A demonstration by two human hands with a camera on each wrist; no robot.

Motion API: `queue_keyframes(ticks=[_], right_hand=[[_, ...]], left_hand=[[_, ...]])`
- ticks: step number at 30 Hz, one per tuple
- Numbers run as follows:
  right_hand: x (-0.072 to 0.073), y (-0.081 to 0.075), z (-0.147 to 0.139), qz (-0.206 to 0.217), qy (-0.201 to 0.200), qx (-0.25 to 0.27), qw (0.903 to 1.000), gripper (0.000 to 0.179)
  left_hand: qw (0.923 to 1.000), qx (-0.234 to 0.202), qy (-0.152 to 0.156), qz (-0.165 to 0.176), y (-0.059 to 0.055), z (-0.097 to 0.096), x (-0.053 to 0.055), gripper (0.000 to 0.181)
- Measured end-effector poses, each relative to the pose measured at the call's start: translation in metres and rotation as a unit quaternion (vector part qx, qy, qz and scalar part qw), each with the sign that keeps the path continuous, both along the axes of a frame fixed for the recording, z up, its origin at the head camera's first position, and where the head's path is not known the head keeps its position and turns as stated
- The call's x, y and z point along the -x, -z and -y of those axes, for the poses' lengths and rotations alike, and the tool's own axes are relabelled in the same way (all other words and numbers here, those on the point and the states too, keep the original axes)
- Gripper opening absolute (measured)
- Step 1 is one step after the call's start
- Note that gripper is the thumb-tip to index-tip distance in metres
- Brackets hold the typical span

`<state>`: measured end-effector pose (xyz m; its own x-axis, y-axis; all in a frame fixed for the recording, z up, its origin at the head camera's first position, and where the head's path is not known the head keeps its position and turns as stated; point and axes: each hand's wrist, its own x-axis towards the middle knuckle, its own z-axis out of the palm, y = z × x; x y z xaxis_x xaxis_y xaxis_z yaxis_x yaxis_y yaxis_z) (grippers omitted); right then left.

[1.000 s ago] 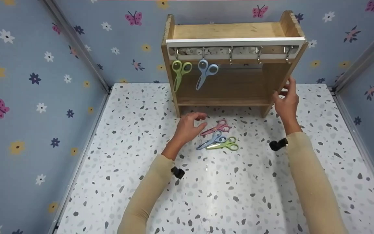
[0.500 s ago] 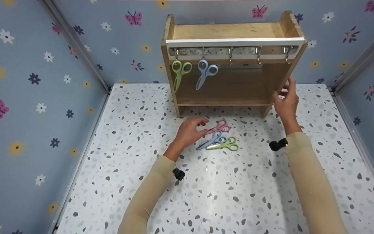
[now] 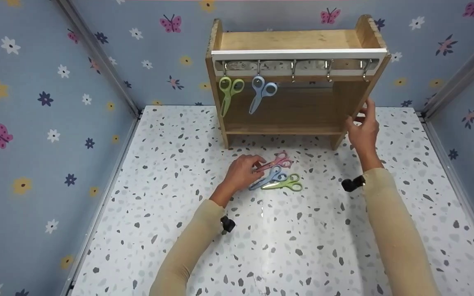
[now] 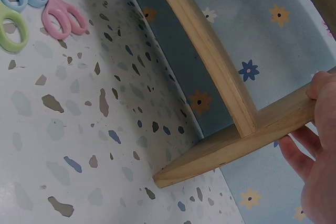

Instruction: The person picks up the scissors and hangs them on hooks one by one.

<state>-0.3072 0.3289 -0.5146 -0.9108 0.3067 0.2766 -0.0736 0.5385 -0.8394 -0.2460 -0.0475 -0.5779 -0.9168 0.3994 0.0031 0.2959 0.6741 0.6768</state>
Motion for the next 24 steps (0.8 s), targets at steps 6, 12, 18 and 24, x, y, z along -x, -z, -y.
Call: queue_keyframes(ticks=[6,12,18,24], right_hand=[[0.001,0.000,-0.001,0.003,-0.001,0.003,1.0000,0.072],[0.001,-0.003,0.000,0.010,-0.003,0.012,0.9999,0.073],[0.001,-0.003,0.000,0.014,-0.003,0.011,0.9998,0.072],[0.001,-0.001,-0.001,0.019,-0.002,0.011,0.9998,0.072]], left_hand=[[0.9996,0.026,-0.001,0.007,0.006,-0.001,-0.001,0.032],[0.9996,0.026,0.010,0.009,0.015,0.002,0.000,0.033],[0.9995,0.024,0.018,-0.013,0.032,0.006,0.005,0.030],[0.9987,0.036,0.015,0.033,0.020,0.003,-0.001,0.033]])
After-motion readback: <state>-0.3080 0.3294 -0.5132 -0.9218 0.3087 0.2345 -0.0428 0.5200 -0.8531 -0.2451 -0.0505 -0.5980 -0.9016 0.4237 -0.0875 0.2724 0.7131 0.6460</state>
